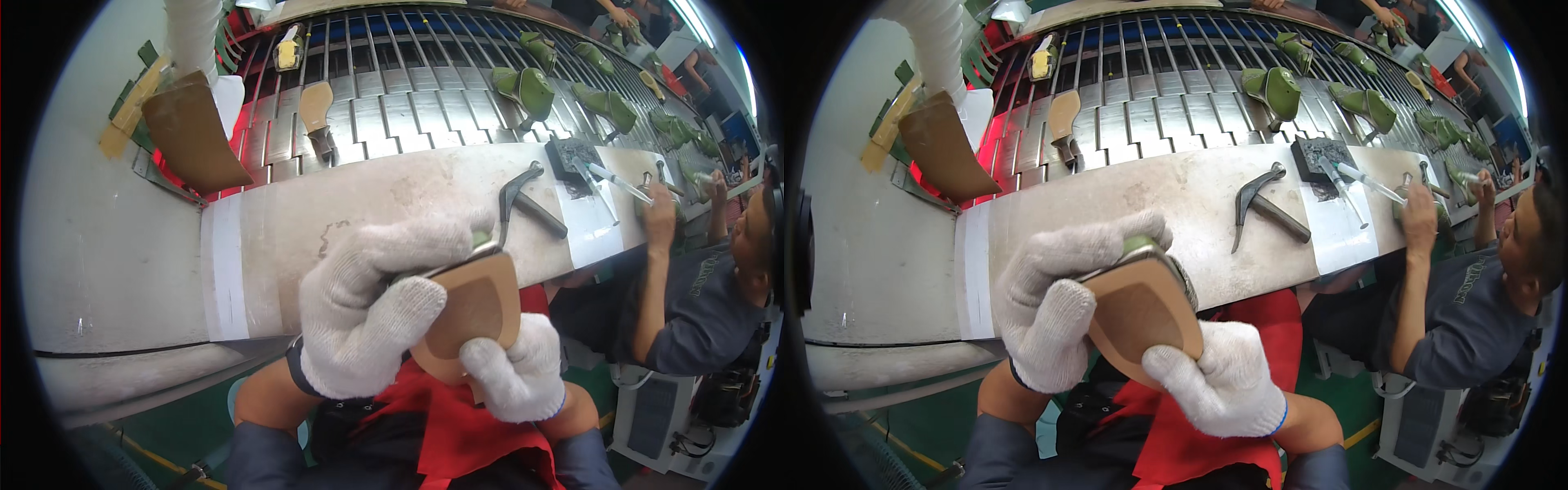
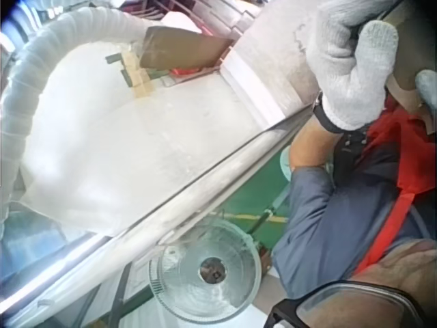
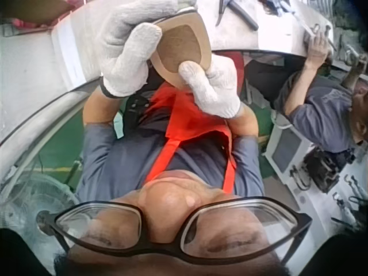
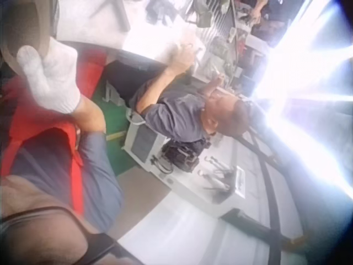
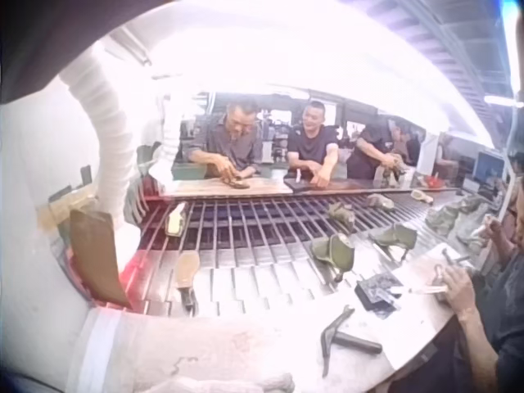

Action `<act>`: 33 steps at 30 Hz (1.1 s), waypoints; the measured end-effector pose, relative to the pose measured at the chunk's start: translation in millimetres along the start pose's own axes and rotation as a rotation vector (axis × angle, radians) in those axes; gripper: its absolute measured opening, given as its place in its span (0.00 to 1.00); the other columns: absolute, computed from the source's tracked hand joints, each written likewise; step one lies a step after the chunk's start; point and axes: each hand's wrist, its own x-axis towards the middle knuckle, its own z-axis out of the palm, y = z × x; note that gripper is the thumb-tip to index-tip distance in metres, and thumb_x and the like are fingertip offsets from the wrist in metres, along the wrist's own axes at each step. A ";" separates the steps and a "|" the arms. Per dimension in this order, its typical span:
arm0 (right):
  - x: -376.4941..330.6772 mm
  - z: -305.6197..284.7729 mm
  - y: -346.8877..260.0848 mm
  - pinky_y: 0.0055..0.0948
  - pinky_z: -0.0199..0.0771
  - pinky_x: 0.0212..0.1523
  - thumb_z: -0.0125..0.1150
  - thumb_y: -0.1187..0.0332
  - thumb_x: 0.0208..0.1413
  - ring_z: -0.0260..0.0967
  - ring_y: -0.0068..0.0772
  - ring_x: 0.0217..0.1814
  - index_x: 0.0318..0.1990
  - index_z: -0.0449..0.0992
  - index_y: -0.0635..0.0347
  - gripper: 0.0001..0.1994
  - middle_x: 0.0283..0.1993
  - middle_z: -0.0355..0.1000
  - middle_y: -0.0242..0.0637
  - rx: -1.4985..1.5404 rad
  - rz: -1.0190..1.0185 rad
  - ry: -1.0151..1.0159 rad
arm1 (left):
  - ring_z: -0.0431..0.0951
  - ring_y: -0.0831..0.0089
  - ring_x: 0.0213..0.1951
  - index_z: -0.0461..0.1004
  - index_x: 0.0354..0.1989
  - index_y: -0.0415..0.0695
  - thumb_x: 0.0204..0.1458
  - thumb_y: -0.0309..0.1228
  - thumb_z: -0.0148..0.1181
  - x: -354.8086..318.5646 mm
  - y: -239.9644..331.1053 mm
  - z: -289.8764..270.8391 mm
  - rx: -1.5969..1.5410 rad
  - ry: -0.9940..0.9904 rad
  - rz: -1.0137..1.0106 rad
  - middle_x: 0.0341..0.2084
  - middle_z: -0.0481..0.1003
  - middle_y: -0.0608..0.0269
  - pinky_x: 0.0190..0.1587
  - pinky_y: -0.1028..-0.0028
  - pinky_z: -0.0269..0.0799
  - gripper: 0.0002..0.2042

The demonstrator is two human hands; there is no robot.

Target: The person hammers the edge of a shoe sole onto a green heel component by hand, using a small hammer to press the material down. The person then picks up a different sole piece from the conveyor belt and places it onto the same green heel component.

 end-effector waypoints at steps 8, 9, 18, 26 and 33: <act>4.2 30.4 14.6 0.40 0.77 0.27 0.75 0.69 0.63 0.78 0.47 0.25 0.37 0.86 0.62 0.07 0.26 0.78 0.43 -0.147 -0.290 0.079 | 0.87 0.49 0.55 0.71 0.49 0.39 0.69 0.36 0.69 -8.7 33.7 3.4 -0.039 0.169 -0.092 0.55 0.81 0.30 0.60 0.51 0.86 0.15; 5.4 33.1 14.8 0.40 0.77 0.27 0.75 0.69 0.63 0.78 0.47 0.25 0.37 0.86 0.62 0.07 0.26 0.78 0.43 -0.134 -0.287 0.078 | 0.87 0.52 0.53 0.70 0.46 0.39 0.67 0.34 0.69 -7.2 41.2 0.2 0.041 0.136 -0.099 0.51 0.83 0.34 0.59 0.53 0.86 0.14; 30.7 33.6 8.6 0.44 0.77 0.30 0.77 0.61 0.61 0.79 0.48 0.28 0.38 0.84 0.60 0.12 0.26 0.77 0.43 -0.366 -0.442 0.014 | 0.88 0.60 0.45 0.70 0.45 0.39 0.61 0.26 0.64 -2.7 38.3 -20.5 0.222 0.408 -0.092 0.38 0.84 0.47 0.54 0.60 0.86 0.10; 48.0 29.6 -1.2 0.47 0.74 0.26 0.73 0.62 0.65 0.76 0.53 0.22 0.28 0.77 0.61 0.16 0.22 0.73 0.46 -0.276 -0.365 -0.079 | 0.88 0.62 0.45 0.70 0.49 0.39 0.60 0.19 0.61 -4.2 37.1 -23.2 0.380 0.445 -0.024 0.40 0.83 0.49 0.55 0.61 0.85 0.11; 58.8 27.8 -4.4 0.47 0.74 0.27 0.72 0.61 0.66 0.76 0.52 0.23 0.28 0.77 0.59 0.17 0.21 0.73 0.45 -0.396 -0.376 -0.095 | 0.86 0.68 0.48 0.68 0.53 0.39 0.62 0.15 0.65 -14.8 7.5 -42.9 0.220 0.420 0.208 0.45 0.81 0.52 0.59 0.64 0.83 0.15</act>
